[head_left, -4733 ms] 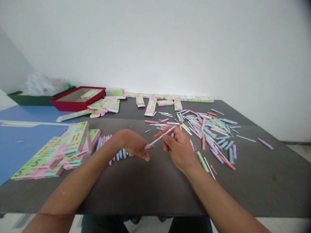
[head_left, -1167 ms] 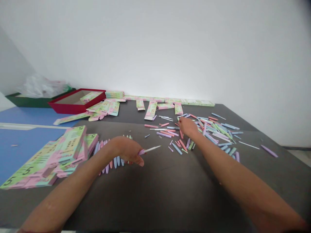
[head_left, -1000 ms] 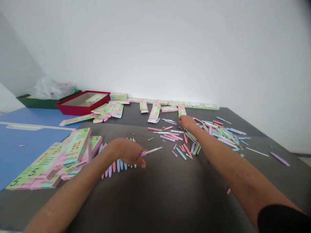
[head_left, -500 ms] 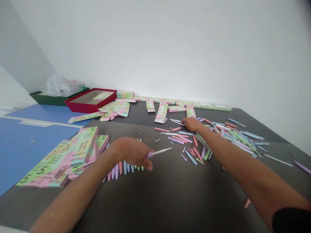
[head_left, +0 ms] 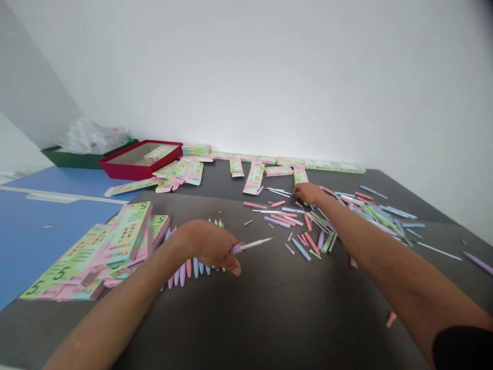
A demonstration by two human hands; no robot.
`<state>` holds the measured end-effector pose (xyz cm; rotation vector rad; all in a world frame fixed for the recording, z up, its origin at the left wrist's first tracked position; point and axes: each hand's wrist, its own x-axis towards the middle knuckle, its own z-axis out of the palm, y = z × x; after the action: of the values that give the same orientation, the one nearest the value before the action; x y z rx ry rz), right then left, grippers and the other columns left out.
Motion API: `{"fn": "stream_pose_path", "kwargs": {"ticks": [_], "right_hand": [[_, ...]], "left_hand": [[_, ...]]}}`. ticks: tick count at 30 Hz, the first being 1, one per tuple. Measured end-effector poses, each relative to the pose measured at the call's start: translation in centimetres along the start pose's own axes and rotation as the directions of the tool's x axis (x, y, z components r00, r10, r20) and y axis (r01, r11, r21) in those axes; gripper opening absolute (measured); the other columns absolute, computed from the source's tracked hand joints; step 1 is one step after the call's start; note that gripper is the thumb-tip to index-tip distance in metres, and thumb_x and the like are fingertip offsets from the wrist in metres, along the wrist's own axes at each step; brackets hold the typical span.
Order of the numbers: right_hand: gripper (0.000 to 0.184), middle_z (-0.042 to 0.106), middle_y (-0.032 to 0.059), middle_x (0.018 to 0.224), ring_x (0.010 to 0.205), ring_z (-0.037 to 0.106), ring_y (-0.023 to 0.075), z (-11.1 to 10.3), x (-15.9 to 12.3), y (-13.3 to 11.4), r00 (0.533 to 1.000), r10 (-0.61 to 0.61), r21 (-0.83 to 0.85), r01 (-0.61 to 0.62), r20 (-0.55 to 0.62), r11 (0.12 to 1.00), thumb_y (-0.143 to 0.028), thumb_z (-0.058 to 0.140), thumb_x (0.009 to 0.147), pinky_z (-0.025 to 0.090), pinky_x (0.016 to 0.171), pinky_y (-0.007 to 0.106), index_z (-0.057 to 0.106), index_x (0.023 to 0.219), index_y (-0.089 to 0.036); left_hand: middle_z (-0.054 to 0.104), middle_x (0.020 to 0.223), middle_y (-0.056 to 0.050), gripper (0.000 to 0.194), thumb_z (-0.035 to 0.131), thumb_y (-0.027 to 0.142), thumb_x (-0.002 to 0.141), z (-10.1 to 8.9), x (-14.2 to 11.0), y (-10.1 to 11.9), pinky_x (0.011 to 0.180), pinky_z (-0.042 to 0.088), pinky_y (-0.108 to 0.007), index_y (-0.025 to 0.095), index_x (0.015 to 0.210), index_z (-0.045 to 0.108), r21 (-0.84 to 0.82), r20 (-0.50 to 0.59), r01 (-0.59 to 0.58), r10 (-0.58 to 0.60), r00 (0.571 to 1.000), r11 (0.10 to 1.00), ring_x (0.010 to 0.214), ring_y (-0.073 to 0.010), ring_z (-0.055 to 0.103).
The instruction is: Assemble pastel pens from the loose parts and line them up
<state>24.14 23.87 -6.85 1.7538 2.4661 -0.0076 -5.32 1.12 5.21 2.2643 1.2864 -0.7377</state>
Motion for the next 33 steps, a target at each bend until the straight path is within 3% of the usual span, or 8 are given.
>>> {"fn": "stream_pose_path", "kwargs": {"ticks": [10,16,23,28,33], "right_hand": [[0.030,0.062,0.0174,0.113,0.104,0.056,0.0235,-0.6,1.2,0.8,0.997,0.077,-0.065,-0.075,0.018,0.995,-0.022,0.042,0.090,0.040,0.084,0.030,0.063,0.108,-0.010],[0.033,0.056,0.0104,0.116,0.098,0.057,0.0200,-0.2,2.1,-0.1,0.994,0.089,-0.111,-0.082,0.060,0.990,-0.032,0.053,0.088,0.049,0.083,0.040,0.054,0.115,-0.014],[0.035,0.056,0.0113,0.115,0.098,0.058,0.0203,-1.0,1.7,-1.8,0.990,0.111,-0.046,-0.107,0.092,0.993,-0.032,0.055,0.087,0.049,0.082,0.039,0.054,0.116,-0.012],[0.022,0.065,0.0196,0.093,0.090,0.060,0.0243,-3.3,0.4,-2.5,0.994,0.106,0.109,-0.105,0.001,0.988,-0.021,0.062,0.076,0.044,0.075,0.029,0.064,0.087,-0.003],[0.025,0.062,0.0117,0.082,0.072,0.056,0.0157,-6.0,-4.1,-4.0,0.966,0.131,0.332,-0.050,-0.225,0.942,-0.020,0.035,0.084,0.040,0.061,0.025,0.058,0.083,-0.010]], "left_hand": [[0.072,0.088,-0.006,0.038,0.057,0.049,0.077,0.0,0.2,0.0,0.055,0.041,-0.027,0.024,0.103,0.069,-0.034,0.037,-0.009,0.010,0.999,0.999,0.073,-0.0213,0.064],[0.072,0.091,-0.006,0.036,0.057,0.047,0.078,-0.3,0.1,-0.1,0.056,0.042,-0.027,0.024,0.103,0.069,-0.032,0.036,-0.012,0.013,0.999,0.999,0.074,-0.0217,0.064],[0.072,0.087,-0.005,0.038,0.057,0.048,0.078,-0.2,0.0,0.2,0.052,0.040,-0.025,0.025,0.105,0.069,-0.030,0.051,-0.003,0.004,0.999,1.000,0.071,-0.0204,0.064],[0.072,0.090,-0.006,0.035,0.057,0.047,0.079,-0.1,-0.4,0.1,0.056,0.041,-0.025,0.023,0.100,0.071,-0.054,0.049,-0.012,0.015,0.999,0.998,0.072,-0.0189,0.064],[0.072,0.093,-0.007,0.038,0.055,0.049,0.079,-0.2,-0.6,-0.1,0.058,0.043,-0.027,0.023,0.104,0.069,-0.048,0.032,-0.020,0.021,0.999,0.999,0.073,-0.0209,0.063]]}}
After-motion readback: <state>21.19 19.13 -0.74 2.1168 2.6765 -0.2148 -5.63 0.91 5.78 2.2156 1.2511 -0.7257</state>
